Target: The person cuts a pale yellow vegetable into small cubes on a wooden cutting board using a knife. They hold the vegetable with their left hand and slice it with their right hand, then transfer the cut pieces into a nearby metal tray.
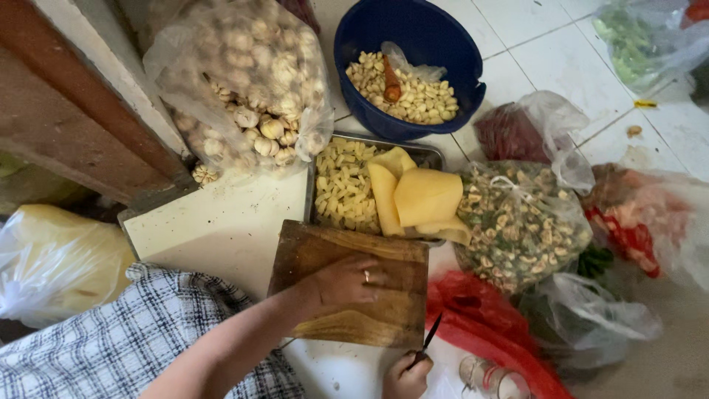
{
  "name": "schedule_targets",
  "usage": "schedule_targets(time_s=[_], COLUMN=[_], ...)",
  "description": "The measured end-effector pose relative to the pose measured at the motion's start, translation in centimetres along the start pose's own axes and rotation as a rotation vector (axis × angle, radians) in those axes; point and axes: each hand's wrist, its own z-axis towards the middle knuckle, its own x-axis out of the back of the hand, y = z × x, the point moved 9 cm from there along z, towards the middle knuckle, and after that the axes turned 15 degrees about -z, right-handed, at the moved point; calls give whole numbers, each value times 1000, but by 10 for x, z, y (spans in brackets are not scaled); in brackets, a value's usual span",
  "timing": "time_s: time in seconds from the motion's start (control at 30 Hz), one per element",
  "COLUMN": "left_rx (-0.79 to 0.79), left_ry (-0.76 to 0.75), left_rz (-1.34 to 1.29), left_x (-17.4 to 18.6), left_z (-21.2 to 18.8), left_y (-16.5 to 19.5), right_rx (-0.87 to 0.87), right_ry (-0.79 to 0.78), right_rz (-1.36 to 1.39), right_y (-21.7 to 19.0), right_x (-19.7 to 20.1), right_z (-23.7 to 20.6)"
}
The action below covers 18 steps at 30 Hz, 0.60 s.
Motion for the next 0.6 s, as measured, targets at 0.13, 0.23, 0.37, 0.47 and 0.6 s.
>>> schedule_targets(time_s=[0.13, 0.23, 0.37, 0.47, 0.6], left_rx=[185, 280, 362, 339, 653], left_ry=[-147, -89, 271, 427, 343], left_rz=[124, 193, 211, 175, -200], left_x=[8, 42, 126, 173, 166], left_z=[8, 30, 62, 87, 111], left_y=[-63, -105, -131, -123, -131], right_rx=[-118, -131, -125, -118, -114], right_ry=[-240, -257, -211, -206, -207], right_rz=[-165, -164, -152, -146, -142], right_y=[21, 21, 15, 12, 10], right_x=[-24, -34, -41, -45, -43], right_z=[0, 4, 10, 14, 10])
